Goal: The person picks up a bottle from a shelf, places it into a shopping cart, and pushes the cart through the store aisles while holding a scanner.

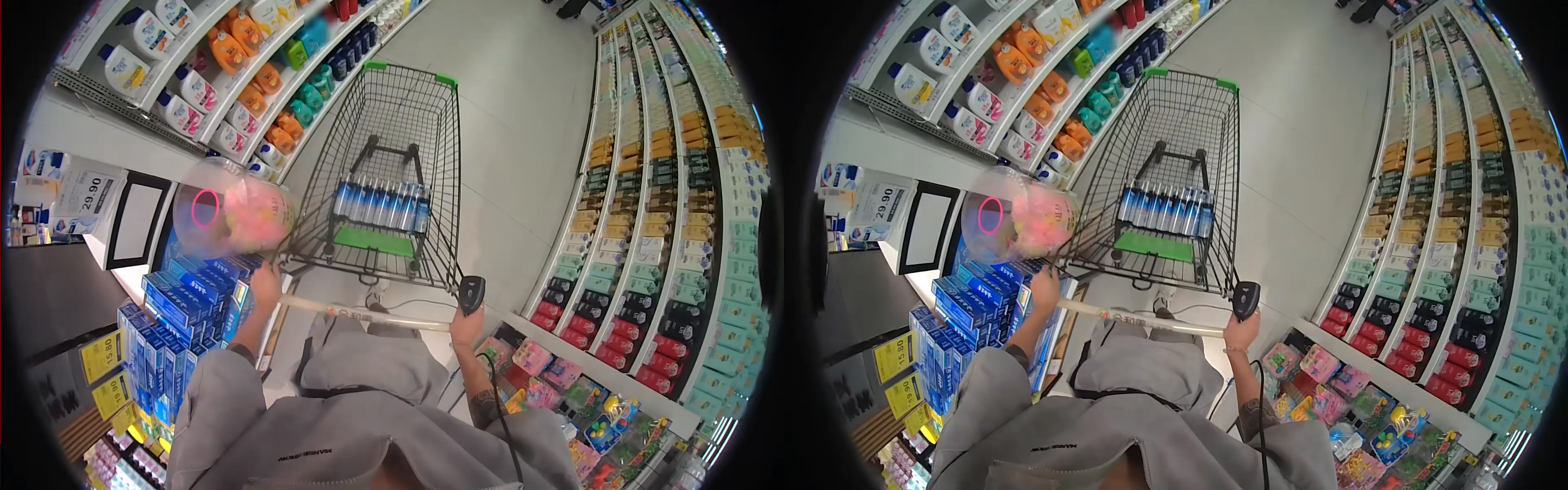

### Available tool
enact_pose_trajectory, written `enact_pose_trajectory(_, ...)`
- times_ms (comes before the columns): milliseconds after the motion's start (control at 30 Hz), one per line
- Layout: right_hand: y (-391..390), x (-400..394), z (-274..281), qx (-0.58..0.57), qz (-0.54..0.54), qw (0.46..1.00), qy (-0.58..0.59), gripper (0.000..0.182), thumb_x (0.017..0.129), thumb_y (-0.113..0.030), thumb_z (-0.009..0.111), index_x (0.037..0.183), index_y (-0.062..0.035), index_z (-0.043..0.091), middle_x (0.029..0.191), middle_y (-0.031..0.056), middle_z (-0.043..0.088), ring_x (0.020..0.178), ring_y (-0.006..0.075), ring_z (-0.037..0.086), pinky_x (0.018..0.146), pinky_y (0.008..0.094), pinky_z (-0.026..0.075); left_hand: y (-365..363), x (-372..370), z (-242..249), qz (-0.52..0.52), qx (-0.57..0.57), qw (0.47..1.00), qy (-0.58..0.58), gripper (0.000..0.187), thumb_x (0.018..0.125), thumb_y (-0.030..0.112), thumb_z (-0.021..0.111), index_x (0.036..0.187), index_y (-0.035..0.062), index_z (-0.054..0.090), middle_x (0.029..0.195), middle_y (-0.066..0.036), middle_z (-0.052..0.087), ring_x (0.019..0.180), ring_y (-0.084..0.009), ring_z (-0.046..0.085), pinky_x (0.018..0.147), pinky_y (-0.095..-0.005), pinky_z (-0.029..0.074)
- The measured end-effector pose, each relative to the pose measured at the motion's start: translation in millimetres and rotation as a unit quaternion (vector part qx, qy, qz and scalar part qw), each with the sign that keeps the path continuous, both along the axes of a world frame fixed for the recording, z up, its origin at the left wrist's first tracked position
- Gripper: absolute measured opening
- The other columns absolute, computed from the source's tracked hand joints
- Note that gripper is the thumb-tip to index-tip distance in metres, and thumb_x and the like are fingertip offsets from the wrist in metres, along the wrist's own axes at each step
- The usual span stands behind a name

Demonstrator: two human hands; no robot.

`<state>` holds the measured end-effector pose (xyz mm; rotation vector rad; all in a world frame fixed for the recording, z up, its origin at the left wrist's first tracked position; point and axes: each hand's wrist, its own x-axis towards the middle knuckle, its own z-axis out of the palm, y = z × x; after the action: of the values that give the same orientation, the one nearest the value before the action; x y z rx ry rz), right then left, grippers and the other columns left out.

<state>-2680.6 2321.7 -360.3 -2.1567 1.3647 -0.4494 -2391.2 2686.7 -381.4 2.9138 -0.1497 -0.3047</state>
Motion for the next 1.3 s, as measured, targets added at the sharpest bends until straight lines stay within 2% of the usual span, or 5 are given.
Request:
enact_pose_trajectory(333,-17.5,51.0,-8.3,0.020,-0.019,0.999,-0.019,0.039,0.074,-0.009,0.064,0.110,0.0021,0.052,0.096,0.0210,0.059,0.091,0.0395,0.057,0.080,0.0419,0.044,-31.9,70.5,4.2,-0.046,-0.001,0.999,-0.026,0.031,0.090,0.027,0.047,0.094,-0.0014,0.061,0.075,-0.024,0.062,0.073,-0.0411,0.061,0.068,-0.0479,0.048)
enact_pose_trajectory(367,-18.2,57.6,-6.7,-0.028,-0.019,0.999,-0.015,0.026,0.077,-0.007,0.063,0.101,0.0005,0.056,0.092,0.0192,0.061,0.087,0.0361,0.060,0.076,0.0388,0.045,-35.8,77.3,4.1,-0.046,0.003,0.999,-0.021,0.031,0.090,0.027,0.047,0.094,-0.0014,0.061,0.075,-0.024,0.062,0.073,-0.0411,0.061,0.068,-0.0479,0.048)
enact_pose_trajectory(700,-43.4,101.8,-6.2,0.003,-0.039,0.999,-0.033,0.021,0.077,-0.007,0.063,0.096,0.0009,0.057,0.087,0.0181,0.062,0.081,0.0334,0.061,0.073,0.0381,0.046,-72.7,130.2,1.1,-0.012,0.027,1.000,0.003,0.027,0.088,0.025,0.051,0.089,0.0011,0.063,0.074,-0.023,0.063,0.070,-0.0379,0.063,0.063,-0.0460,0.049)
enact_pose_trajectory(1000,-77.8,145.4,-7.9,-0.005,-0.037,0.999,-0.020,0.025,0.076,-0.011,0.064,0.097,-0.0003,0.055,0.089,0.0198,0.060,0.084,0.0395,0.058,0.074,0.0412,0.046,-121.8,180.6,8.0,-0.035,0.006,0.999,-0.001,0.028,0.089,0.025,0.049,0.086,0.0000,0.061,0.072,-0.023,0.063,0.068,-0.0382,0.063,0.064,-0.0463,0.051)
enact_pose_trajectory(1300,-114.7,184.6,-13.0,-0.009,-0.065,0.998,-0.017,0.024,0.077,-0.012,0.064,0.097,-0.0005,0.056,0.088,0.0198,0.061,0.083,0.0394,0.059,0.073,0.0415,0.046,-155.6,234.6,-3.4,-0.075,0.036,0.996,0.029,0.028,0.091,0.027,0.045,0.093,0.0009,0.057,0.074,-0.023,0.063,0.071,-0.0396,0.063,0.066,-0.0486,0.050)
